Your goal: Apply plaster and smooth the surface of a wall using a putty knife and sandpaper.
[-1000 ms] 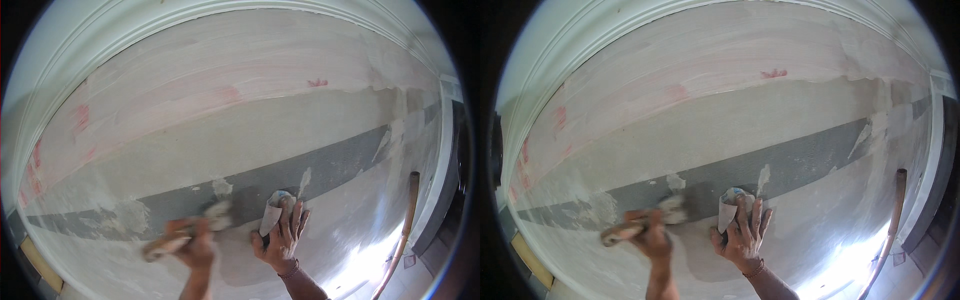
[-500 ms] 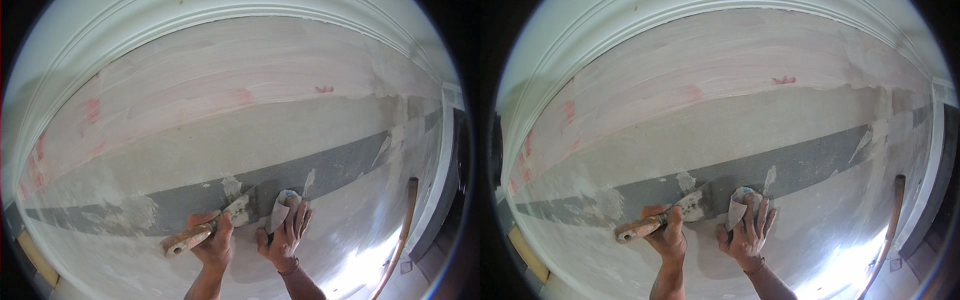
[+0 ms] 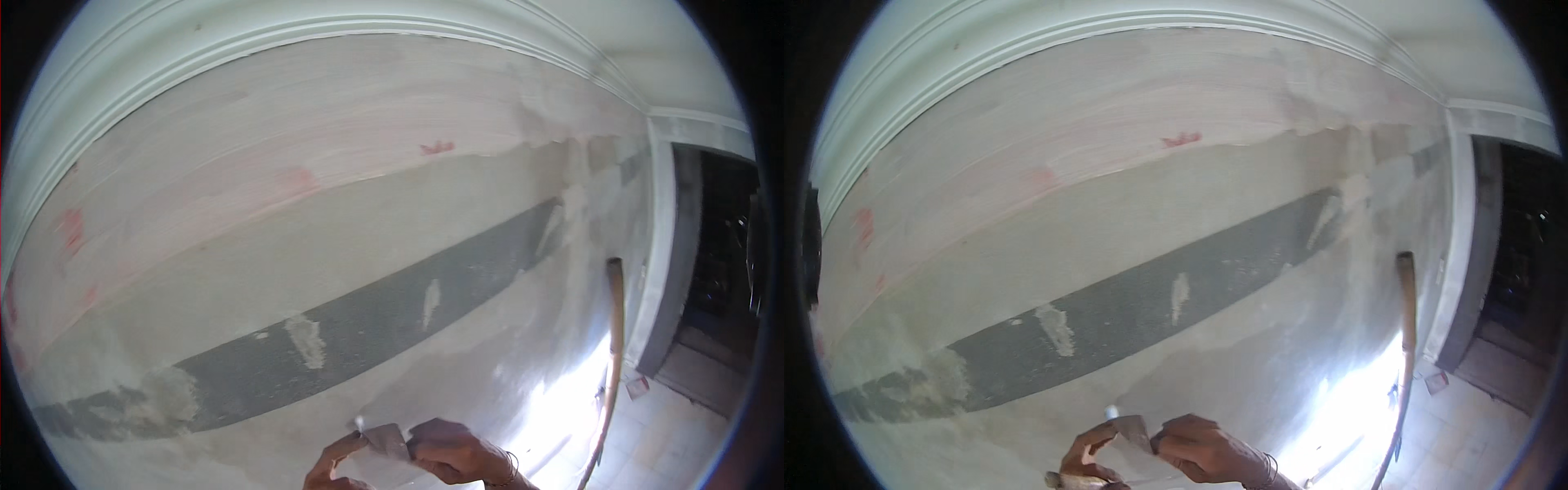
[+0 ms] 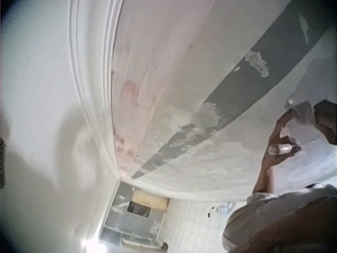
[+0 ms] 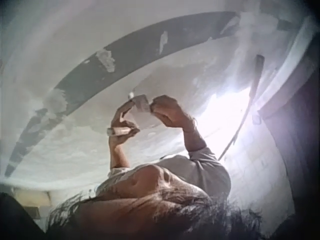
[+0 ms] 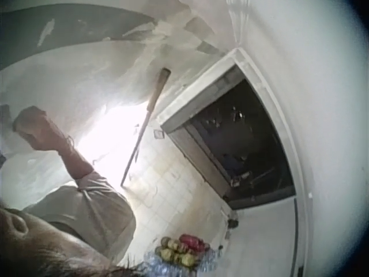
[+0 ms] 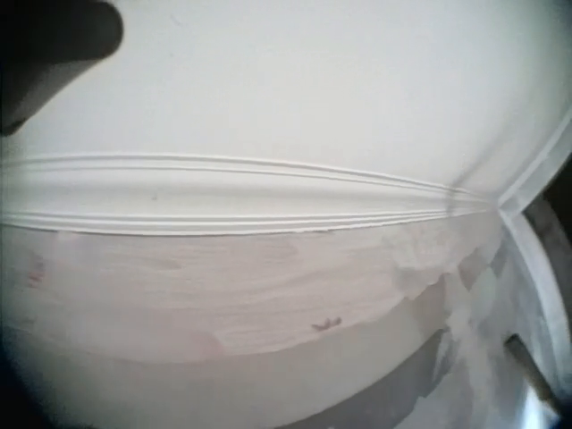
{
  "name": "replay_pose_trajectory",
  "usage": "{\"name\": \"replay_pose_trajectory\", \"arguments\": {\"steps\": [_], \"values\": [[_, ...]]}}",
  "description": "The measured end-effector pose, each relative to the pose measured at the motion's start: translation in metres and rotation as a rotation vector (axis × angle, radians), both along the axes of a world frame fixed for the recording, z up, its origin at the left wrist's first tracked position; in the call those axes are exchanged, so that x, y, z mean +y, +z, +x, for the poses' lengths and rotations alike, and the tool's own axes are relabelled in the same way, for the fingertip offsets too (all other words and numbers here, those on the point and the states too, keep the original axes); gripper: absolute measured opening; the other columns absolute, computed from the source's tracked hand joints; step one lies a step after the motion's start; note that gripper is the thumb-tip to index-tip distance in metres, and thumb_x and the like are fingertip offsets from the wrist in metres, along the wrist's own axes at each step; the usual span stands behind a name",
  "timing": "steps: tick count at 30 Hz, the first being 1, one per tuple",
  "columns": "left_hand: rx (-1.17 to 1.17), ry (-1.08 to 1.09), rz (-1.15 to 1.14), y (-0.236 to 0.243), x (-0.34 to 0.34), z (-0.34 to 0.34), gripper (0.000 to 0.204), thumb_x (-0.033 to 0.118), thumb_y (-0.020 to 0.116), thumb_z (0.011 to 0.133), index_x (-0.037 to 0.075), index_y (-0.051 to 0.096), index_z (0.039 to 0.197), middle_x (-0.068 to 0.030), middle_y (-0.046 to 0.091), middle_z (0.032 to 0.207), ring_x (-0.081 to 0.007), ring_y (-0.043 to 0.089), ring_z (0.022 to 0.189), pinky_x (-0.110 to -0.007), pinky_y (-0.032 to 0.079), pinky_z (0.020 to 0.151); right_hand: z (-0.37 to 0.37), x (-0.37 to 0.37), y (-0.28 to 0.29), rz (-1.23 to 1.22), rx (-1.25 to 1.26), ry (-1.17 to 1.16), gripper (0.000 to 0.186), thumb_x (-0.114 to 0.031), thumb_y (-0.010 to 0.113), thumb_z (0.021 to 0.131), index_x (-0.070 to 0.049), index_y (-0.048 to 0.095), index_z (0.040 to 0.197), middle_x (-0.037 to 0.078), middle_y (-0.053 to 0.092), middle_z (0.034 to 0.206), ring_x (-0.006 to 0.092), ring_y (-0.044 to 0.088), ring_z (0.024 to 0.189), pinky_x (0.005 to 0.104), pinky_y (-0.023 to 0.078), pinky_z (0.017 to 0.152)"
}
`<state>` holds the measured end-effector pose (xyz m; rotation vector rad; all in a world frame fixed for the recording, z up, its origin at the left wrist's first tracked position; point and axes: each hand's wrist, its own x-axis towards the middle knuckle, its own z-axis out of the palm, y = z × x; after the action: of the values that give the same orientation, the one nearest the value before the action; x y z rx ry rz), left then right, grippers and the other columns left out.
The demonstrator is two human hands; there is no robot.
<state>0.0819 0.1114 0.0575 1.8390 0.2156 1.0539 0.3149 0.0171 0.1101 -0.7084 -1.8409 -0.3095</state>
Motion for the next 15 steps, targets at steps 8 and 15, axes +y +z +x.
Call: {"name": "replay_pose_trajectory", "arguments": {"steps": [8, 15], "values": [[0.24, -0.239, 0.31, 0.037, -0.03, 0.033, 0.021, 0.008, 0.075, 0.067, 0.005, 0.063, 0.083, -0.0092, 0.062, 0.098, -0.0245, 0.062, 0.08, -0.034, 0.046, 0.08, -0.008, -0.024, -0.038, -0.342, 0.087, 0.106, 0.007, -0.009, 0.062, 0.076, -0.004, 0.061, 0.081, 0.01, 0.06, 0.083, 0.0282, 0.056, 0.077, 0.037, 0.044, 0.069], [0.169, 0.042, 0.426, 0.011, -0.033, 0.026, 0.012, 0.003, 0.074, 0.064, 0.004, 0.065, 0.072, -0.0098, 0.065, 0.084, -0.0224, 0.063, 0.07, -0.032, 0.049, 0.067, 0.001, -0.056, -0.078, -0.543, 0.936, -0.187, 0.022, -0.024, 0.061, 0.082, -0.002, 0.064, 0.082, 0.009, 0.061, 0.077, 0.0185, 0.059, 0.07, 0.0287, 0.046, 0.062]]}}
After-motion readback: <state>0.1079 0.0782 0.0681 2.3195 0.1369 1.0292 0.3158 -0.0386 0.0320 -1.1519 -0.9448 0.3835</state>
